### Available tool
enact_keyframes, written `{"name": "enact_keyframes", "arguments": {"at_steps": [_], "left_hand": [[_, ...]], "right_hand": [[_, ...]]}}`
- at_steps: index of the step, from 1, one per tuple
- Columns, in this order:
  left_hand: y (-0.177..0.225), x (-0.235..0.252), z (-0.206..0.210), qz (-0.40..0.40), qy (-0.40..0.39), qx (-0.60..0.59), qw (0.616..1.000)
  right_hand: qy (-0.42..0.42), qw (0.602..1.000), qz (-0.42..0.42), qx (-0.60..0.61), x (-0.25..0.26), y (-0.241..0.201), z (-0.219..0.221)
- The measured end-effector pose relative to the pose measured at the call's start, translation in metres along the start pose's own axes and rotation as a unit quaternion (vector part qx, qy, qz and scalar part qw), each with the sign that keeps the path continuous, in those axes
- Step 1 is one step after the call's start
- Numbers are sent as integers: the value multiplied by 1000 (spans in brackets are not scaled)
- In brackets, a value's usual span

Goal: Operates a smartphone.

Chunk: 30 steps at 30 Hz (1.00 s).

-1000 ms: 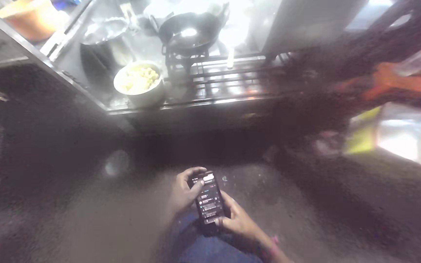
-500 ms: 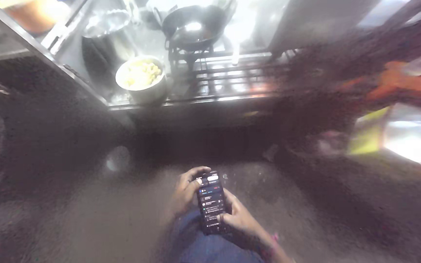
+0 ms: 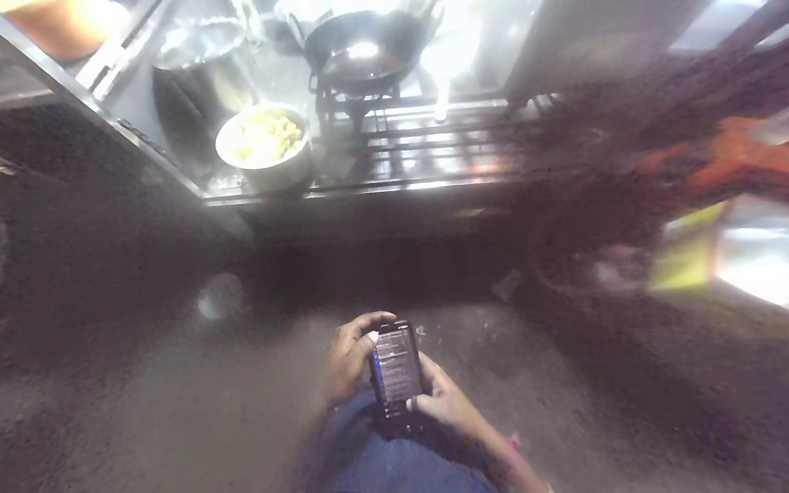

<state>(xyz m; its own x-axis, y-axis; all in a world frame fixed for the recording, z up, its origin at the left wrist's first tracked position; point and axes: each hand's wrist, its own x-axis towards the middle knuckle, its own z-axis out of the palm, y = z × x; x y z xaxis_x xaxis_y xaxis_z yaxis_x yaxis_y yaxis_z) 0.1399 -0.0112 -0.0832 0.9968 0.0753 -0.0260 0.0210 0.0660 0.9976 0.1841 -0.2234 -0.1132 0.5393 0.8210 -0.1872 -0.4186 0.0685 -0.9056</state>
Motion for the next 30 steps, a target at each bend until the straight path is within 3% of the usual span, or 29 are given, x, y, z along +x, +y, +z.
{"name": "enact_keyframes", "arguments": {"at_steps": [5, 15, 30], "left_hand": [[2, 0, 1, -7, 6, 10, 1000], [1, -1, 1, -11, 15, 8, 1000], [-6, -4, -3, -24, 9, -36, 999]], "right_hand": [[34, 998, 31, 35, 1, -8, 7], [-26, 998, -36, -40, 0, 4, -4], [-7, 1000, -10, -22, 0, 7, -1]]}}
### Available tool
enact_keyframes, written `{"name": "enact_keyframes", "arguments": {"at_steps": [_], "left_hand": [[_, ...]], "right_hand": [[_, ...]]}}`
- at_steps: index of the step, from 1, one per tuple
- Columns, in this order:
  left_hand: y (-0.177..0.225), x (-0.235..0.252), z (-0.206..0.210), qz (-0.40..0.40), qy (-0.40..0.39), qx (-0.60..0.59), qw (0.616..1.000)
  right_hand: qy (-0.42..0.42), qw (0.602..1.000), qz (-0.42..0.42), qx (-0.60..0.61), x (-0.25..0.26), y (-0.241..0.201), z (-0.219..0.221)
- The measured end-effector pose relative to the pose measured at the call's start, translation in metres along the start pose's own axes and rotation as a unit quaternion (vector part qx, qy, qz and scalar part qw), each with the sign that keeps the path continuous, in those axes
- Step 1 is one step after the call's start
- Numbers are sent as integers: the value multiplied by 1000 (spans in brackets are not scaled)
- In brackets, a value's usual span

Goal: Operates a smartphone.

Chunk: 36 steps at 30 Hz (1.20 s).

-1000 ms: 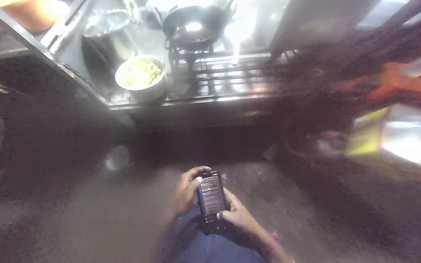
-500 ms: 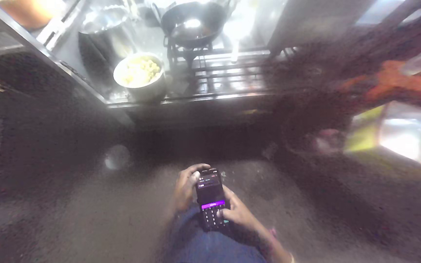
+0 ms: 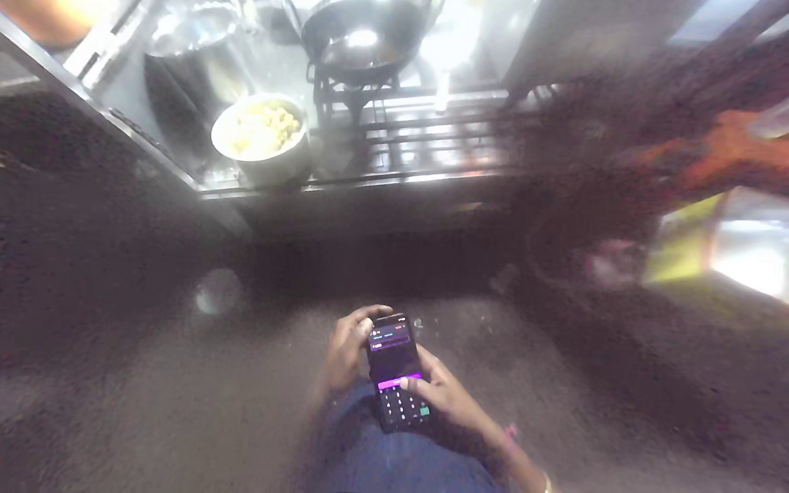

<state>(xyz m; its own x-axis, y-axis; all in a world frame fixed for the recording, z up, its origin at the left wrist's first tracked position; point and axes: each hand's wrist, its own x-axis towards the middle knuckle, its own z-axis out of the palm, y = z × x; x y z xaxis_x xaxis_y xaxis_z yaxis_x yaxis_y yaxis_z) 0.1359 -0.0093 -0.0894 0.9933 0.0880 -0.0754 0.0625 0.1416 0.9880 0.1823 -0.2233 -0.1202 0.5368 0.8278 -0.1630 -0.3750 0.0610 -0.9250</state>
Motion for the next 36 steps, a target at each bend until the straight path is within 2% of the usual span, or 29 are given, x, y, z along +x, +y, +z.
{"name": "enact_keyframes", "arguments": {"at_steps": [8, 16, 19, 22, 24, 36], "left_hand": [[0, -3, 0, -8, 7, -1, 1000], [7, 1, 10, -53, 54, 46, 996], [3, 1, 9, -26, 38, 27, 999], [-4, 0, 2, 36, -4, -14, 999], [-7, 1, 1, 52, -16, -24, 998], [-7, 0, 3, 30, -2, -37, 999]], "right_hand": [[-6, 999, -26, -40, 0, 4, -3], [-1, 998, -23, -55, -2, 1, -1], [-5, 998, -29, -56, -3, 4, -4], [-9, 997, -35, -65, -4, 3, -5], [-21, 999, -29, -35, -4, 3, -6], [-31, 999, -4, -43, -5, 0, -11]]}}
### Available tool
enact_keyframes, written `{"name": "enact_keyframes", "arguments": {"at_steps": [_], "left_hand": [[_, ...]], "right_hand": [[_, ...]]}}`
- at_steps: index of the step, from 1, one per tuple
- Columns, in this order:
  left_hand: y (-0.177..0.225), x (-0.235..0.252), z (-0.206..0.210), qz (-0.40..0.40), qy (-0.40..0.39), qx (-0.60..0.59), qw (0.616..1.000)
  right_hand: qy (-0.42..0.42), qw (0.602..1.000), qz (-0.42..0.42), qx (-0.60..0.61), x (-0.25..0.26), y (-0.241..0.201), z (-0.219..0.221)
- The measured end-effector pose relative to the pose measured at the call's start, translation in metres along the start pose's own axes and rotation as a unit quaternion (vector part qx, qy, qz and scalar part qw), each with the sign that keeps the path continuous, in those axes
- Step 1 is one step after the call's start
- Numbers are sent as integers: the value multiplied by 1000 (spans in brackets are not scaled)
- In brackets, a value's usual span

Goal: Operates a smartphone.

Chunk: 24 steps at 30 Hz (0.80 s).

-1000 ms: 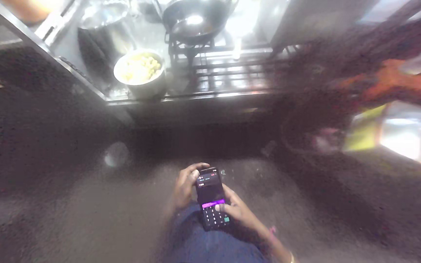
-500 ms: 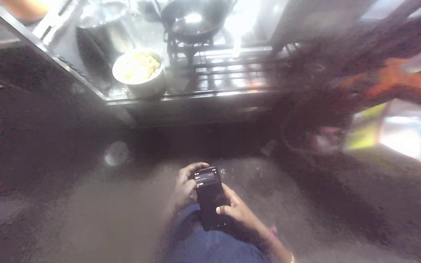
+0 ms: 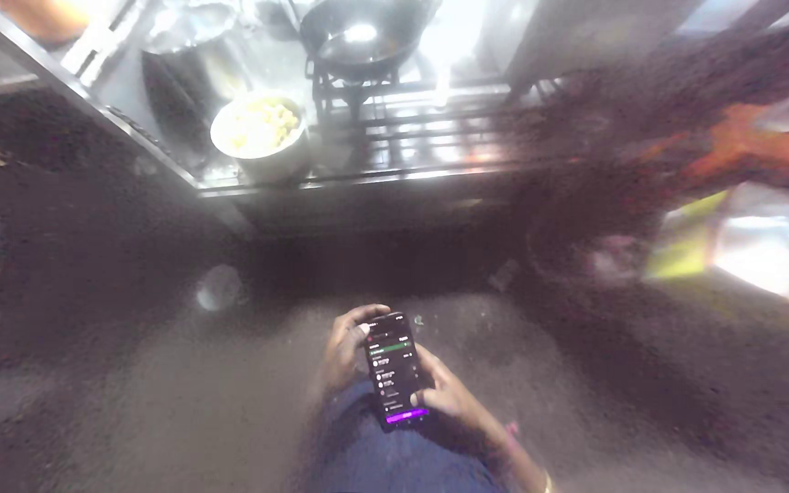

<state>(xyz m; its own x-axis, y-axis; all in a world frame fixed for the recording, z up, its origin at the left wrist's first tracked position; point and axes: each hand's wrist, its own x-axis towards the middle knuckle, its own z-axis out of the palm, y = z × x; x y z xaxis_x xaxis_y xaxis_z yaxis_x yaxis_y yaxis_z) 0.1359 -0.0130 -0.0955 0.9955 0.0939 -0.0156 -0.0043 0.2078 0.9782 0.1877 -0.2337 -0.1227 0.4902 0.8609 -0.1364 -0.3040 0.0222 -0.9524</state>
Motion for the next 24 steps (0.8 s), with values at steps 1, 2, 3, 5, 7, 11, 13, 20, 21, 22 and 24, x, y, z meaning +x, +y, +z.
{"name": "enact_keyframes", "arguments": {"at_steps": [1, 2, 3, 5, 7, 11, 13, 20, 21, 22, 24], "left_hand": [[0, 0, -1, -1, 1, -1, 1000], [0, 0, -1, -2, 3, -2, 1000], [1, 1, -1, -6, 6, -3, 1000], [2, 0, -1, -15, 16, -3, 1000], [1, 1, -2, -22, 20, 1, 1000], [0, 3, -3, -26, 23, 7, 999], [0, 4, -3, -23, 20, 11, 999], [3, 8, -3, -34, 16, 1, 999], [3, 9, -3, -33, 18, 1, 999], [3, 9, -3, -33, 19, 2, 999], [3, 10, -4, -37, 17, 2, 999]], "right_hand": [[0, 1000, 2, -15, 0, 0, -1], [-3, 1000, 6, -24, 0, -1, -3], [-9, 1000, 13, -24, -1, -1, -4], [-19, 999, 21, -20, -4, 0, -7], [-23, 999, 17, -28, -6, 2, -9], [-38, 999, 0, -4, -8, 2, -10], [-43, 999, -7, 16, -8, 1, -10], [-39, 999, -8, 12, -9, 7, -15], [-40, 999, -5, 12, -9, 7, -16], [-39, 999, -1, 19, -10, 7, -16], [-42, 999, -3, 26, -8, 9, -17]]}}
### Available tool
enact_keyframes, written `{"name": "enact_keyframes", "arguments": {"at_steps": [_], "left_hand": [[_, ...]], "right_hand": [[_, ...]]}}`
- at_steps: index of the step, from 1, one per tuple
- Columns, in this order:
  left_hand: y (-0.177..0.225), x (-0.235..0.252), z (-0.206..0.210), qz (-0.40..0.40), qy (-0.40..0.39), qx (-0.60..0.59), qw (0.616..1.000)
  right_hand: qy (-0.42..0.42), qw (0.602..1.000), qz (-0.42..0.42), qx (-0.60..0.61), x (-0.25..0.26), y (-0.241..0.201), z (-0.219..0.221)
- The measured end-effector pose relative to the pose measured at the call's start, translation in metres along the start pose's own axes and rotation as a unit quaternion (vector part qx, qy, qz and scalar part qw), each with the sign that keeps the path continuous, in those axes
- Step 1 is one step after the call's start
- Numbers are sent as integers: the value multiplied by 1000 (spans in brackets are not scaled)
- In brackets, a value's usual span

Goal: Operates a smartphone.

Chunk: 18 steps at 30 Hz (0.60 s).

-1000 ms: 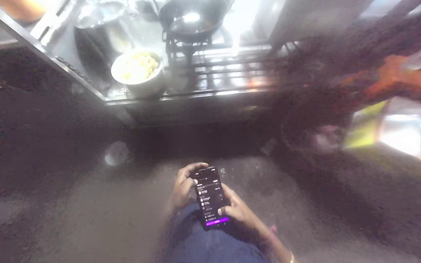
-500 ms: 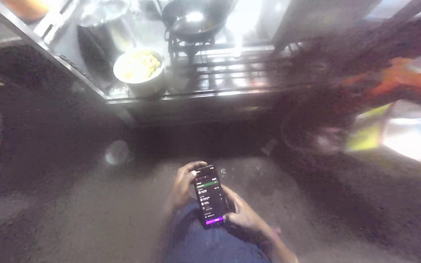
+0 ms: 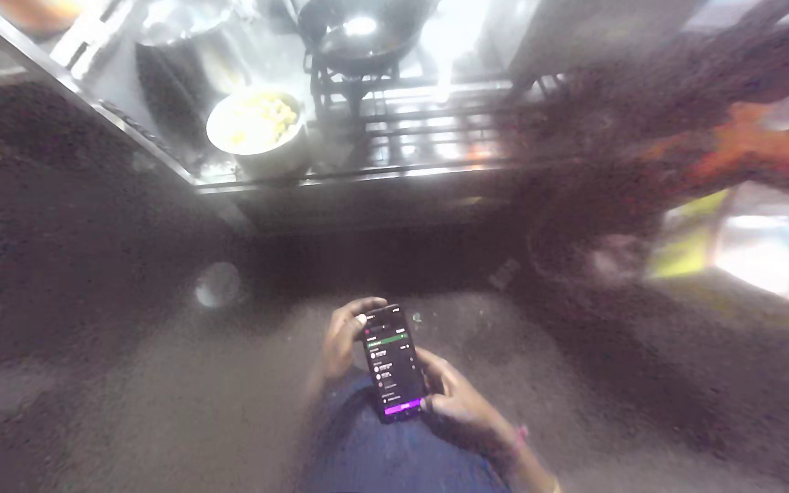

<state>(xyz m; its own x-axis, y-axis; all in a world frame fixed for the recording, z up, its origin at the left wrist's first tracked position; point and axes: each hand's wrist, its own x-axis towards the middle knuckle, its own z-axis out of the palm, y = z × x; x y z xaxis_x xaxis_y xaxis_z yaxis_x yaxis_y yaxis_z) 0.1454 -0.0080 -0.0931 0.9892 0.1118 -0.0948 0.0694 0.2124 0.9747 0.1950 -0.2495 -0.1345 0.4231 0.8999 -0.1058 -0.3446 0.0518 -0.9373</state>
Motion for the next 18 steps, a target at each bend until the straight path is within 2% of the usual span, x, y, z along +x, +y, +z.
{"name": "enact_keyframes", "arguments": {"at_steps": [18], "left_hand": [[0, 4, 0, -13, -17, -4, 1000]], "right_hand": [[59, 998, -8, 11, 11, -2, 1]]}}
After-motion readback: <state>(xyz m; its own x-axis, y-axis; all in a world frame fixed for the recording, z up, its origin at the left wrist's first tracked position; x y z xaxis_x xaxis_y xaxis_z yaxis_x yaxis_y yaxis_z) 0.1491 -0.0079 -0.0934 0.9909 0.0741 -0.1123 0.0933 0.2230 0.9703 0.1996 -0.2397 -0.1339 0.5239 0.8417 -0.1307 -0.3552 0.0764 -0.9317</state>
